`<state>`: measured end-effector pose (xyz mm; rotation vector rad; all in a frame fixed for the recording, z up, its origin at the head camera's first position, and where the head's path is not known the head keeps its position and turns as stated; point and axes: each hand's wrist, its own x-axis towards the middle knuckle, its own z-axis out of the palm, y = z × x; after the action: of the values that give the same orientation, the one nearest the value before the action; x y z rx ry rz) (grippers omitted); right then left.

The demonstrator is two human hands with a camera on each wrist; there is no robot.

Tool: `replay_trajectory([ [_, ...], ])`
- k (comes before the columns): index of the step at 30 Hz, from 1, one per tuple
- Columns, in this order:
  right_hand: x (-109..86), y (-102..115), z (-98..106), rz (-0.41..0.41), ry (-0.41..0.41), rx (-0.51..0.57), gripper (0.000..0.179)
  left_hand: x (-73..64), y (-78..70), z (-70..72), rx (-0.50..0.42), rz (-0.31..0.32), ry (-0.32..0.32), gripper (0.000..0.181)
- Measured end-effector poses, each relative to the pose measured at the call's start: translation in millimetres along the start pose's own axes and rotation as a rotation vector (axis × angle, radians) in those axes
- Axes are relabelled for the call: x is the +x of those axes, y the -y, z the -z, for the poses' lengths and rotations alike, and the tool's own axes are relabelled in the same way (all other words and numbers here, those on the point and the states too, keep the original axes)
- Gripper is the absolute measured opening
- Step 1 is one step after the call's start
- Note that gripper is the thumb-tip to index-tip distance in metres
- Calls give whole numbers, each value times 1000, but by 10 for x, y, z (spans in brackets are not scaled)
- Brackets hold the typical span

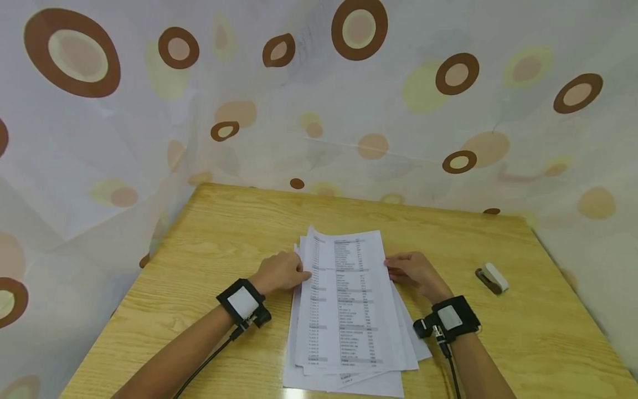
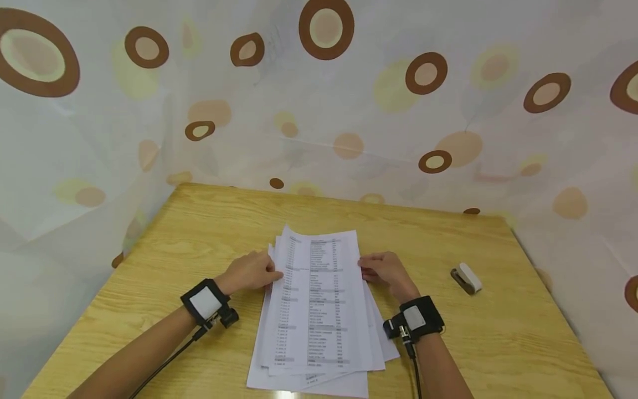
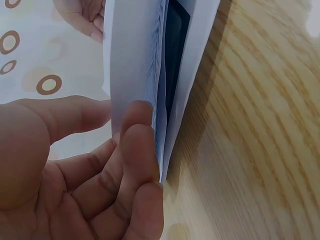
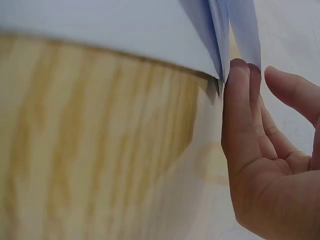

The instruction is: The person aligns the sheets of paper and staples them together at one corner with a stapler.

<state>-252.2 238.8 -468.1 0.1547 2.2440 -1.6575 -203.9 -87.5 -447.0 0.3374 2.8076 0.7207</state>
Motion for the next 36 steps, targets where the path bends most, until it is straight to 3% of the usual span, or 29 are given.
replay_trajectory([
  [9,-45,0,94,24,26,-40,45,-17,87,84,32,31,-50,29],
  [13,-147,-1,116,51,20,-144,46,-27,145,91,-7,62,-62,22],
  [17,-291,16,58,86,60,-245,48,-30,174,80,-46,57,-63,41],
  [21,-403,57,-23,91,89,-271,54,-19,162,64,-68,45,-48,58],
  [29,-464,141,-152,105,90,-302,59,14,75,27,-109,-23,-60,63],
  [36,-437,189,-282,95,101,-348,57,84,13,31,-50,-7,-44,69],
])
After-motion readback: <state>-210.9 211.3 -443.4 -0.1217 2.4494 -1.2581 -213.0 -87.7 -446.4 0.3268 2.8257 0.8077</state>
